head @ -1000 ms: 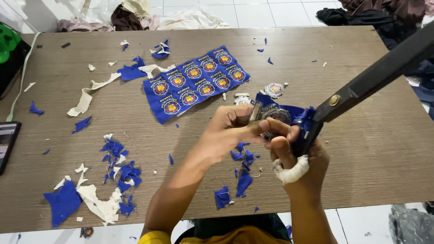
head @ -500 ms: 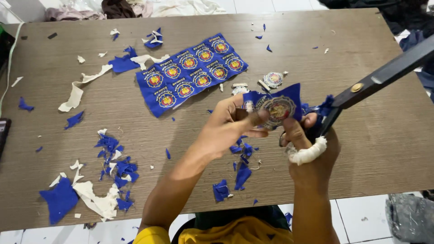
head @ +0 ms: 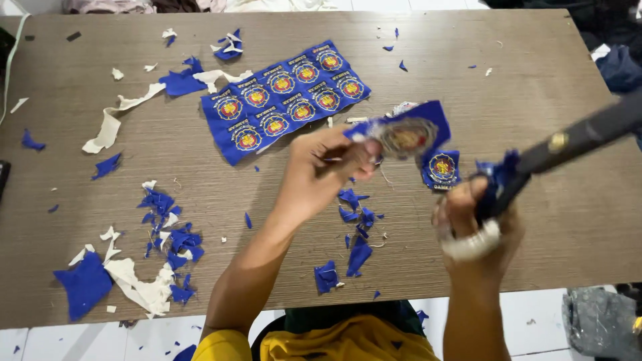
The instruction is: Trimming excess fabric from embroidered patches using scissors
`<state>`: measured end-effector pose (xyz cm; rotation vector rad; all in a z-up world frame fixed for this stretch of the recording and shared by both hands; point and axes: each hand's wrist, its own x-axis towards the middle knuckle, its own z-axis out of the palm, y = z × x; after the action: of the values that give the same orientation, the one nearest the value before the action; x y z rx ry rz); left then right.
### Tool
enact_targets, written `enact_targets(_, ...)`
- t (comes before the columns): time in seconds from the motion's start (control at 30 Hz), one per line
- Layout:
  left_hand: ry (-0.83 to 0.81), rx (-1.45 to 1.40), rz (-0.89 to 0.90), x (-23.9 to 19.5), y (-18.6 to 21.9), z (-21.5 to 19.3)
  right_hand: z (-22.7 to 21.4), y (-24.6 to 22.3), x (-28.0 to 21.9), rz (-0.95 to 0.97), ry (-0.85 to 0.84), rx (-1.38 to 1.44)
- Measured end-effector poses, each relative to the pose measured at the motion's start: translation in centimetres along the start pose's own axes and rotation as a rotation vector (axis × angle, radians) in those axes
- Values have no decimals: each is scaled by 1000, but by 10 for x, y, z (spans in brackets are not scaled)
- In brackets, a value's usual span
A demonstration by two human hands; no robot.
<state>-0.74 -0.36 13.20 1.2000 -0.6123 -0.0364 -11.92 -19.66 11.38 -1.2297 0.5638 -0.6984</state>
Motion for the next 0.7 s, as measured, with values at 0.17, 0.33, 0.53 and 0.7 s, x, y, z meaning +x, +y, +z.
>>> enact_targets(0.17,172,-233,-84,5,31,-4,-85,22,-9,-39,-740,72)
enact_targets(0.33,197,-247,-58,3,48,-9,-101,-28,-46,-282,-973,-525)
enact_targets(0.53,194,-197,-55,0,47,-4,-87,-19,-39,218,-949,-781)
enact_targets(0.7,44,-44,-93,-4,49,-1,-93,-1,-27,217,-975,-659)
